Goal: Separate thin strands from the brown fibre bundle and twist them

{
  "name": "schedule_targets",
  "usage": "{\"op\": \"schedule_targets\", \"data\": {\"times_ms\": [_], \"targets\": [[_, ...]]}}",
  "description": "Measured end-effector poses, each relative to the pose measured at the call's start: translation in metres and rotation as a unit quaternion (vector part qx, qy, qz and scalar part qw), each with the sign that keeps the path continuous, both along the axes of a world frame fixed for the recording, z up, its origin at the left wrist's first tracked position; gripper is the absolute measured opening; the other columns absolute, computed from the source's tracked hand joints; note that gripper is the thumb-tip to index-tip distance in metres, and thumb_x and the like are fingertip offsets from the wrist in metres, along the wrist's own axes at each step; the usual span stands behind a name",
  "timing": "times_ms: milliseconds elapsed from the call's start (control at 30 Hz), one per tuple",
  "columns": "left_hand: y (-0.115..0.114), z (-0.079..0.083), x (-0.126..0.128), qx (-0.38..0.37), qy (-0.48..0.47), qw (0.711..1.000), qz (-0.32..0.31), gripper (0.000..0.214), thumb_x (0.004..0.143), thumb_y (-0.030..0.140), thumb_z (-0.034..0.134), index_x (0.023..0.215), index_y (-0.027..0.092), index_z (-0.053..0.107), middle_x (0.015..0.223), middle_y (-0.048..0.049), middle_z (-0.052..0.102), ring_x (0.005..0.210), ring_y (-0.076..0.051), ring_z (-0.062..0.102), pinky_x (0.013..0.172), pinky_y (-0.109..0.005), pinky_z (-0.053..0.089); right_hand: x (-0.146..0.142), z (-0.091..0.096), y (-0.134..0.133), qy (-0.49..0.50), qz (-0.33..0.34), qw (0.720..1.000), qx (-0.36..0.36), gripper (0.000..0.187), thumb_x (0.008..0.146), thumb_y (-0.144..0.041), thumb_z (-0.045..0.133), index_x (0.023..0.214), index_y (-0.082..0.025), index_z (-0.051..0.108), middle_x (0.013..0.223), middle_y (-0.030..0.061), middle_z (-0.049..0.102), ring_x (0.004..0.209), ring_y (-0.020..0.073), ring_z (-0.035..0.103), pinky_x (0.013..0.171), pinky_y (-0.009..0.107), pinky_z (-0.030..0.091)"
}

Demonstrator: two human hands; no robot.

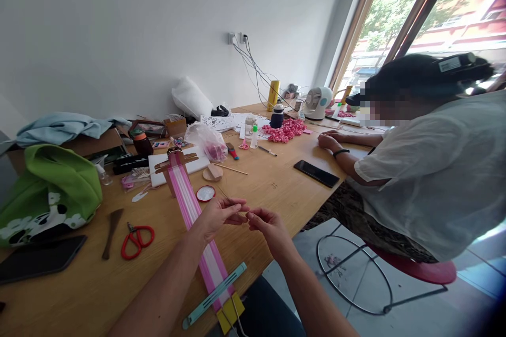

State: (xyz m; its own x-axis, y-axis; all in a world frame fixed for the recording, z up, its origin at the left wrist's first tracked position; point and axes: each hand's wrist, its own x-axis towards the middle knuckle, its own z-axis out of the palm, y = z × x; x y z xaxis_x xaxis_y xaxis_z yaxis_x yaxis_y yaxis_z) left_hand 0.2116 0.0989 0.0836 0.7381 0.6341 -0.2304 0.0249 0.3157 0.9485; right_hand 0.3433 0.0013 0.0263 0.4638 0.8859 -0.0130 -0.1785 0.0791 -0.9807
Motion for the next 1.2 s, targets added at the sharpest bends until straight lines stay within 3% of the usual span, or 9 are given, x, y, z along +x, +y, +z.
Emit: {"op": "schedule_targets", "data": {"times_ms": [300, 667, 800, 933, 1067, 1200], "targets": [[0.004, -0.001, 0.002, 0.013, -0.005, 0.997, 0.078, 0.026, 0.072, 0.023, 0.078, 0.094, 0.010, 0.071, 0.086, -0.0134, 0.077, 0.067, -0.020, 0.073, 0.072, -0.033, 0.056, 0.009, -0.009, 0.000, -0.148, -0.088, 0.985, -0.024, 0.036, 0.070, -0.053, 0.069, 0.068, -0.017, 0.066, 0.059, 0.0015, 0.059, 0.057, 0.0157, 0.049, 0.055, 0.028, 0.037], [0.011, 0.005, -0.002, 0.022, -0.030, 0.988, 0.152, 0.016, 0.077, 0.011, 0.070, 0.092, 0.010, 0.069, 0.082, -0.0100, 0.077, 0.063, -0.018, 0.072, 0.071, -0.032, 0.058, 0.027, -0.020, -0.006, -0.297, -0.135, 0.942, -0.078, 0.028, 0.079, -0.044, 0.056, 0.068, -0.020, 0.062, 0.066, 0.0058, 0.062, 0.062, 0.0199, 0.052, 0.056, 0.031, 0.036], [0.019, 0.010, -0.008, 0.031, -0.051, 0.978, 0.198, 0.017, 0.075, 0.012, 0.070, 0.092, 0.010, 0.070, 0.082, -0.0098, 0.077, 0.063, -0.018, 0.072, 0.070, -0.033, 0.058, 0.041, -0.026, -0.012, -0.379, -0.162, 0.901, -0.135, 0.025, 0.080, -0.037, 0.052, 0.066, -0.019, 0.062, 0.069, 0.0071, 0.064, 0.064, 0.0210, 0.056, 0.058, 0.031, 0.037], [0.025, 0.015, -0.014, 0.036, -0.072, 0.972, 0.219, 0.019, 0.073, 0.013, 0.071, 0.091, 0.010, 0.070, 0.080, -0.0085, 0.077, 0.063, -0.018, 0.072, 0.068, -0.031, 0.058, 0.045, -0.030, -0.017, -0.487, -0.154, 0.834, -0.208, 0.020, 0.082, -0.023, 0.050, 0.067, -0.018, 0.062, 0.074, 0.0084, 0.065, 0.072, 0.0220, 0.058, 0.065, 0.031, 0.038], [0.023, 0.017, -0.015, 0.037, -0.069, 0.979, 0.186, 0.020, 0.072, 0.015, 0.071, 0.092, 0.010, 0.070, 0.079, -0.0093, 0.077, 0.064, -0.019, 0.073, 0.070, -0.032, 0.058, 0.041, -0.028, -0.021, -0.563, -0.139, 0.779, -0.239, 0.024, 0.087, -0.018, 0.048, 0.069, -0.017, 0.064, 0.079, 0.0104, 0.066, 0.083, 0.0249, 0.059, 0.074, 0.033, 0.038], [0.015, 0.017, -0.013, 0.026, -0.047, 0.991, 0.120, 0.023, 0.072, 0.017, 0.074, 0.093, 0.009, 0.069, 0.081, -0.0114, 0.077, 0.066, -0.020, 0.073, 0.071, -0.032, 0.058, 0.037, -0.025, -0.024, -0.584, -0.134, 0.757, -0.259, 0.027, 0.089, -0.017, 0.047, 0.072, -0.017, 0.068, 0.082, 0.0118, 0.066, 0.086, 0.0264, 0.058, 0.078, 0.034, 0.038]]}}
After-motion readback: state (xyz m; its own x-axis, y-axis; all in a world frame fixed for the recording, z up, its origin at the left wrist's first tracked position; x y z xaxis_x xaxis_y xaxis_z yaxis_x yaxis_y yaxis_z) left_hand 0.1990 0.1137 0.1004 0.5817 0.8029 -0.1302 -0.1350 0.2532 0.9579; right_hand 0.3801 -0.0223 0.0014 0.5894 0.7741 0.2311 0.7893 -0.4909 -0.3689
